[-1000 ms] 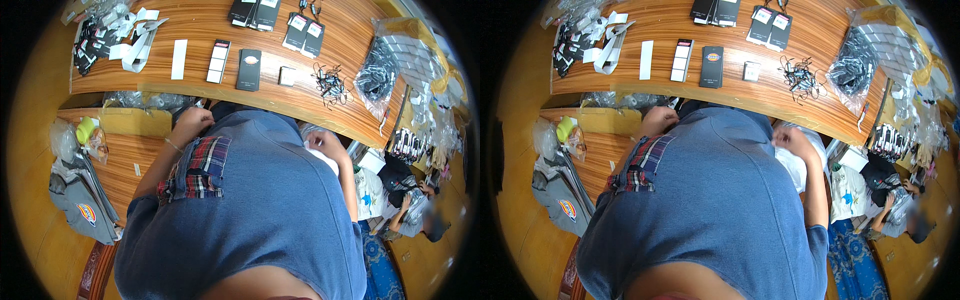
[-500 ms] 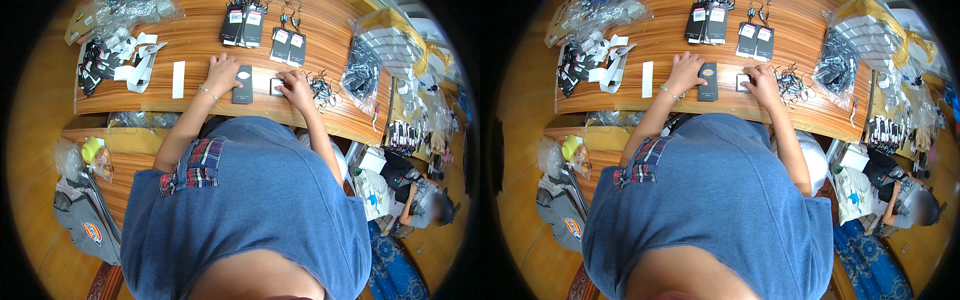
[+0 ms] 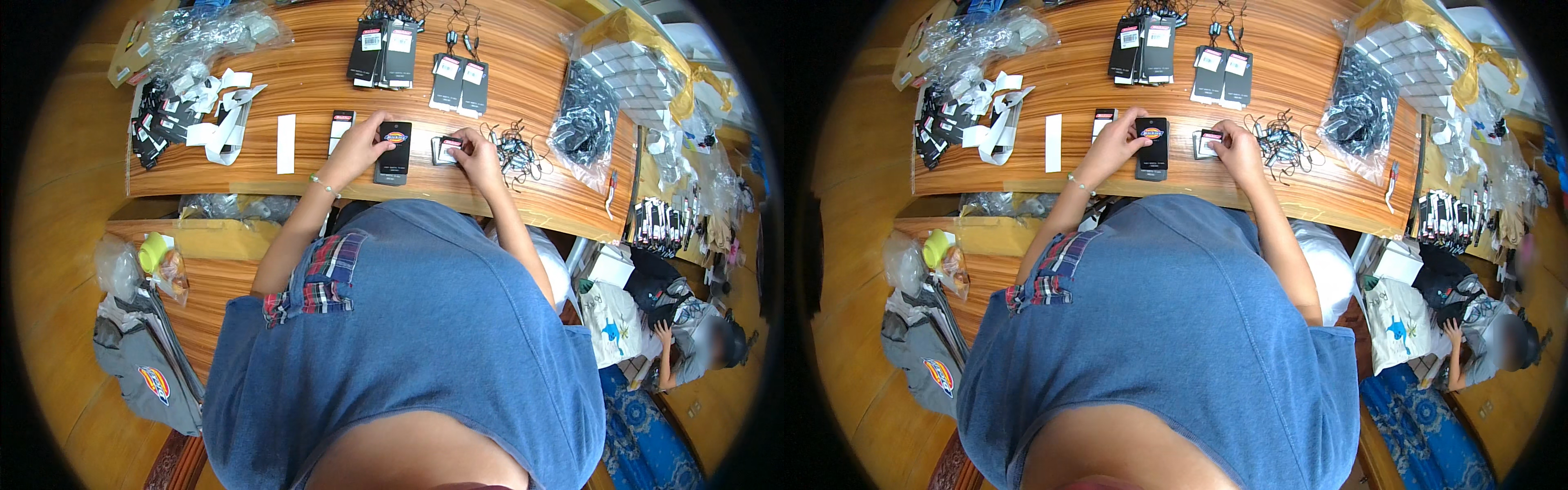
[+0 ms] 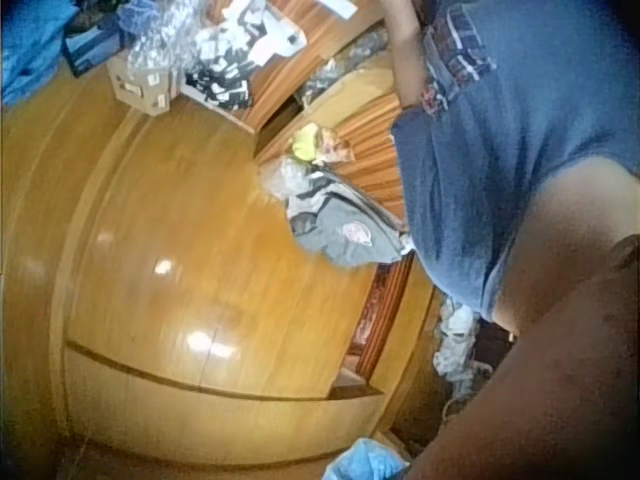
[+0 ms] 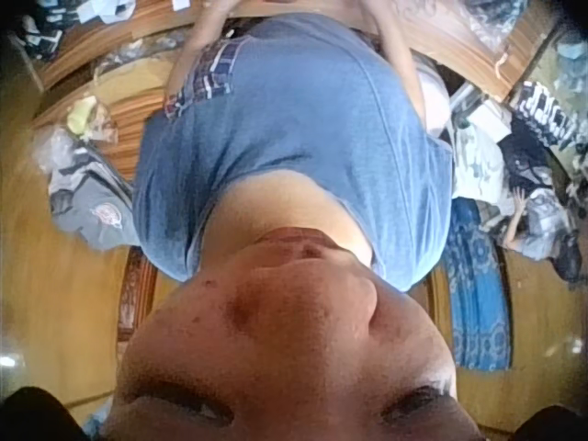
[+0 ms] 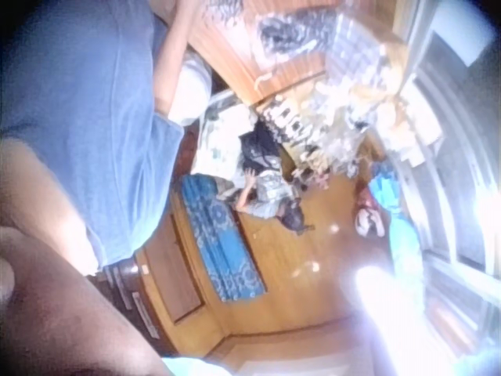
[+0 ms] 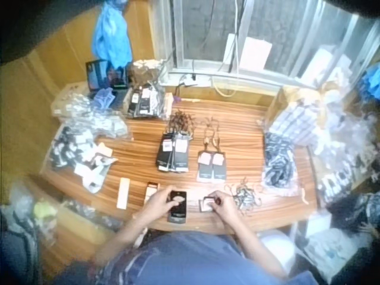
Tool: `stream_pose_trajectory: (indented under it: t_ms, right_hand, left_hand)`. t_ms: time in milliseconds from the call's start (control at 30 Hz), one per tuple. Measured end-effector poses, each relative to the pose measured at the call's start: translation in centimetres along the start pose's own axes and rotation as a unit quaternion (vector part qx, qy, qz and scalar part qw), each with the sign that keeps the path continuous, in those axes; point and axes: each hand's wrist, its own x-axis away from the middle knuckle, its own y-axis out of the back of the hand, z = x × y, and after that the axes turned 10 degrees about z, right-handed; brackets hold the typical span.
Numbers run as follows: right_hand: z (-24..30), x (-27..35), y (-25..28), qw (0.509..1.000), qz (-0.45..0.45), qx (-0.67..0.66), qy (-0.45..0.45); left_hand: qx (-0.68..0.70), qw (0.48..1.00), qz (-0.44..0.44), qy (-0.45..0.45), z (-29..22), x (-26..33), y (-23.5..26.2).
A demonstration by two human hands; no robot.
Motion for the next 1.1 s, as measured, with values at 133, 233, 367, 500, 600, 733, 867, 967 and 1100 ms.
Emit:
stream_pose_trajectory:
  t_ms: [133, 233, 367, 500, 600, 733, 867, 967, 1100]
  right_hand:
    - [0.3, 0.4, 0.3, 0.997, -0.008, -0.075, -0.01]
    - [1.9, 1.2, -0.1, 0.983, -0.016, -0.179, 0.024]
    - [5.3, 2.3, -0.9, 0.978, -0.04, -0.193, 0.067]
    - [5.9, 3.1, 0.1, 0.99, -0.076, -0.1, 0.062]
    - [3.9, 3.8, 0.6, 0.989, -0.073, -0.115, 0.057]
    - [-1.1, 5.2, 2.9, 0.982, -0.175, 0.008, 0.066]
    - [-4.8, 7.1, 5.6, 0.97, -0.13, 0.204, 0.011]
    - [-5.6, 6.8, 6.1, 0.961, -0.104, 0.254, 0.03]
    - [-5.4, 6.1, 7.7, 0.971, -0.128, 0.196, 0.057]
  left_hand:
    - [0.185, 0.98, -0.04, -0.069, 0.8, -0.1, -1.0]
    - [0.183, 0.983, -0.003, -0.017, 0.5, 0.2, -0.6]
    - [0.292, 0.954, 0.054, -0.034, -1.1, 0.0, -2.4]
    - [0.328, 0.943, 0.05, -0.022, -2.8, -0.4, -4.6]
    - [0.332, 0.942, 0.041, -0.039, -3.0, -0.7, -5.5]
    - [0.366, 0.928, -0.001, -0.065, -3.9, -1.2, -5.2]
    - [0.378, 0.925, 0.005, -0.042, -3.5, -1.5, -4.2]
    - [0.379, 0.924, 0.027, -0.027, -3.2, -1.8, -3.9]
    - [0.382, 0.922, 0.057, -0.041, -2.9, -2.1, -3.6]
